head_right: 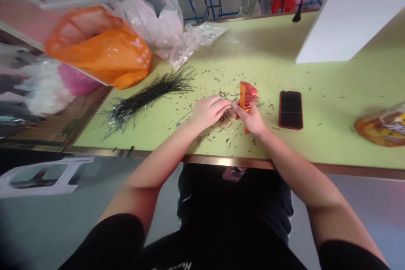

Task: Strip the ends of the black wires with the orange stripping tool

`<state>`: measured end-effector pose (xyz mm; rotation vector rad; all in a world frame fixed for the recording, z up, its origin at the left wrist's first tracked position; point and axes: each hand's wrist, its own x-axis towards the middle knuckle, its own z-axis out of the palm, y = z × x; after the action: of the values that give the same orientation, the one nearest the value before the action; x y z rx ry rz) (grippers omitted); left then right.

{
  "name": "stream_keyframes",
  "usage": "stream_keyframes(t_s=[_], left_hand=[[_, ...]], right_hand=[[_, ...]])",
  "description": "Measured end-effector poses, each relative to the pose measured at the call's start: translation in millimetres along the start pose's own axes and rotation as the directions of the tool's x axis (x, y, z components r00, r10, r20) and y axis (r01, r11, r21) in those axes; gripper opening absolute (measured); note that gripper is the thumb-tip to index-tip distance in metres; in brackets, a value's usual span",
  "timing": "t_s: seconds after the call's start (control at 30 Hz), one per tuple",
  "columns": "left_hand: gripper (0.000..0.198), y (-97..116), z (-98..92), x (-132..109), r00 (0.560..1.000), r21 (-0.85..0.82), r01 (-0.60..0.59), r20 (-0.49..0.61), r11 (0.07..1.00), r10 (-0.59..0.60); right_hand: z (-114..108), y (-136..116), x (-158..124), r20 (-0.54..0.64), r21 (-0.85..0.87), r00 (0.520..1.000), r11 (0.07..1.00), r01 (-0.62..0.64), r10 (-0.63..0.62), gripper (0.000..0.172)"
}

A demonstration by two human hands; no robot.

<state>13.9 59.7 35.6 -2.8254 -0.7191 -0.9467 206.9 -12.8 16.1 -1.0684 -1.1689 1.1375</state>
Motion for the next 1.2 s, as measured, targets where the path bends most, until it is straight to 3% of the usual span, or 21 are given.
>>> stream_keyframes(t_s=[0.07, 0.17, 0.23, 0.3, 0.43, 0.57, 0.7, 0.8, 0.9, 1.03, 1.13, 1.2], left_hand=[[0.035, -2.4, 10.4, 3.1, 0.996, -0.112, 0.028, -0.082, 0.993, -0.037], [0.033, -2.5, 20.4, 0.5, 0.929, -0.397, 0.197, -0.217, 0.896, -0.3], [0.033, 1.3, 23.4, -3.6, 0.885, -0.624, 0.254, -0.159, 0.739, -0.438], [0.032, 7.5, 24.3, -8.2, 0.908, -0.763, 0.234, -0.051, 0.603, -0.417], [0.029, 22.9, 25.4, -15.6, 0.952, -0.824, 0.184, 0.013, 0.536, -0.306], [0.033, 37.6, 27.3, -18.0, 0.924, -0.803, 0.245, 0.023, 0.543, -0.382], [0.035, 42.8, 26.9, -16.3, 0.881, -0.749, 0.323, 0.014, 0.579, -0.473], [0.039, 39.0, 27.3, -15.6, 0.842, -0.749, 0.362, 0.007, 0.555, -0.539], [0.039, 34.5, 28.8, -15.9, 0.854, -0.76, 0.35, 0.019, 0.547, -0.52], [0.039, 31.5, 29.8, -16.3, 0.837, -0.795, 0.323, -0.013, 0.513, -0.547], [0.045, 30.2, 27.9, -16.0, 0.825, -0.835, 0.302, -0.014, 0.461, -0.566], [0.048, 29.7, 25.4, -15.7, 0.831, -0.844, 0.299, 0.002, 0.445, -0.556]], right_hand=[[-7.1, 0.5, 1.4, -0.049, 0.023, 0.998, 0.999, -0.039, 0.04, 0.036], [-15.8, 1.2, 2.2, -0.096, 0.014, 0.992, 0.996, -0.085, 0.086, 0.025], [-17.4, 1.8, 1.7, -0.09, -0.043, 0.99, 0.993, -0.109, 0.105, 0.022], [-15.7, 2.7, 0.5, -0.067, -0.143, 0.994, 0.985, -0.099, 0.09, 0.025], [-10.1, 5.5, -2.6, -0.089, -0.457, 0.996, 0.889, -0.037, -0.004, 0.038], [-6.9, 9.8, -3.3, -0.088, -0.681, 0.985, 0.731, 0.051, -0.15, 0.055], [1.5, 11.5, -4.2, -0.033, -0.735, 0.969, 0.663, 0.142, -0.245, 0.067], [10.0, 9.4, -7.4, -0.014, -0.71, 0.971, 0.686, 0.159, -0.24, 0.069], [14.6, 6.5, -10.4, 0.005, -0.635, 0.986, 0.761, 0.134, -0.169, 0.068], [8.3, 2.5, -6.9, 0.041, -0.378, 0.995, 0.921, 0.096, -0.087, 0.065], [-1.8, 0.6, -0.2, 0.184, -0.084, 0.982, 0.996, -0.033, 0.048, 0.046], [-6.1, 1.8, 2.8, 0.358, 0.051, 0.921, 0.982, -0.184, 0.154, 0.036]])
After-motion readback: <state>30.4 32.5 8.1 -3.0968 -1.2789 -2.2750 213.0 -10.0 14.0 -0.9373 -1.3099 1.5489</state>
